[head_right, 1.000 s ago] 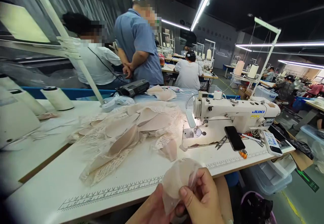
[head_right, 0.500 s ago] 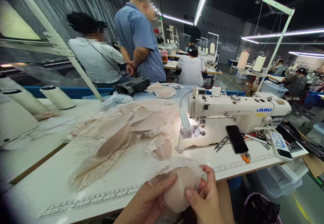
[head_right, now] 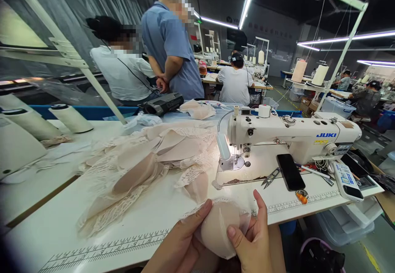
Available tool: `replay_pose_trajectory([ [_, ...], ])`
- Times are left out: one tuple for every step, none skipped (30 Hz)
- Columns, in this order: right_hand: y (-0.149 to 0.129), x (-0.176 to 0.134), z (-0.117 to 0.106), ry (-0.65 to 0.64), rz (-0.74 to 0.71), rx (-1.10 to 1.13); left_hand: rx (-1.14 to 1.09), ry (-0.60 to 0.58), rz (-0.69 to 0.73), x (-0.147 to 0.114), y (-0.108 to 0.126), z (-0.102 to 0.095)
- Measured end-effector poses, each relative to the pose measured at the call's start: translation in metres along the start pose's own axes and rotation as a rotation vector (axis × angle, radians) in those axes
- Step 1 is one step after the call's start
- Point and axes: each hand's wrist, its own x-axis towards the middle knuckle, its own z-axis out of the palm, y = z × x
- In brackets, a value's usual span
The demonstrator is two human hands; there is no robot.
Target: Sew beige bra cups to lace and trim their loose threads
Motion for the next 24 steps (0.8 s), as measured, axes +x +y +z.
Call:
replay_pose_trajectory([
  [0.000, 0.001, -0.001, 0.001, -0.003, -0.006, 0.013, -0.029, 0.002, 0.000, 0.000, -0.001],
  [0.000, 0.002, -0.002, 0.003, -0.010, -0.014, 0.028, -0.059, 0.001, 0.000, 0.000, -0.002],
  [0.000, 0.003, -0.003, 0.007, -0.019, -0.023, 0.040, -0.082, 0.001, 0.000, 0.000, -0.002],
  [0.001, 0.003, -0.004, 0.013, -0.027, -0.035, 0.049, -0.100, 0.005, -0.001, 0.000, -0.002],
  [0.002, 0.004, -0.005, 0.016, -0.033, -0.047, 0.053, -0.116, 0.014, -0.001, 0.001, -0.002],
  [0.002, 0.005, -0.006, 0.017, -0.037, -0.058, 0.054, -0.137, 0.024, -0.001, 0.001, -0.002],
  [0.003, 0.005, -0.006, 0.016, -0.037, -0.069, 0.061, -0.160, 0.032, -0.001, 0.002, -0.002],
  [0.003, 0.006, -0.006, 0.013, -0.036, -0.079, 0.076, -0.185, 0.034, 0.000, 0.003, -0.003],
  [0.003, 0.006, -0.006, 0.008, -0.036, -0.087, 0.099, -0.210, 0.028, 0.001, 0.003, -0.004],
  [0.003, 0.006, -0.005, 0.004, -0.036, -0.093, 0.124, -0.231, 0.016, 0.002, 0.003, -0.005],
  [0.002, 0.006, -0.004, 0.002, -0.038, -0.098, 0.142, -0.247, 0.003, 0.004, 0.003, -0.006],
  [0.002, 0.006, -0.004, -0.002, -0.042, -0.103, 0.147, -0.259, -0.012, 0.006, 0.002, -0.008],
  [0.002, 0.006, -0.003, -0.010, -0.046, -0.108, 0.138, -0.267, -0.028, 0.008, 0.001, -0.009],
  [0.002, 0.006, -0.003, -0.022, -0.048, -0.115, 0.121, -0.273, -0.043, 0.011, 0.000, -0.009],
  [0.003, 0.007, -0.005, -0.041, -0.046, -0.128, 0.100, -0.274, -0.059, 0.014, 0.000, -0.009],
  [0.003, 0.007, -0.007, -0.073, -0.038, -0.149, 0.080, -0.269, -0.069, 0.016, 0.000, -0.009],
  [0.004, 0.008, -0.011, -0.117, -0.023, -0.173, 0.070, -0.260, -0.075, 0.018, 0.002, -0.008],
  [0.004, 0.009, -0.016, -0.171, -0.005, -0.206, 0.072, -0.253, -0.078, 0.020, 0.006, -0.008],
  [0.003, 0.011, -0.021, -0.230, 0.013, -0.249, 0.088, -0.258, -0.075, 0.021, 0.011, -0.008],
  [0.000, 0.014, -0.026, -0.293, 0.022, -0.301, 0.125, -0.279, -0.076, 0.022, 0.018, -0.009],
  [-0.005, 0.019, -0.030, -0.355, 0.016, -0.361, 0.192, -0.322, -0.073, 0.023, 0.027, -0.011],
  [-0.012, 0.025, -0.033, -0.408, -0.015, -0.436, 0.317, -0.395, -0.037, 0.023, 0.037, -0.015],
  [-0.021, 0.033, -0.034, -0.448, -0.083, -0.534, 0.478, -0.482, 0.030, 0.024, 0.047, -0.019],
  [-0.031, 0.043, -0.033, -0.495, -0.188, -0.648, 0.642, -0.562, 0.118, 0.026, 0.057, -0.023],
])
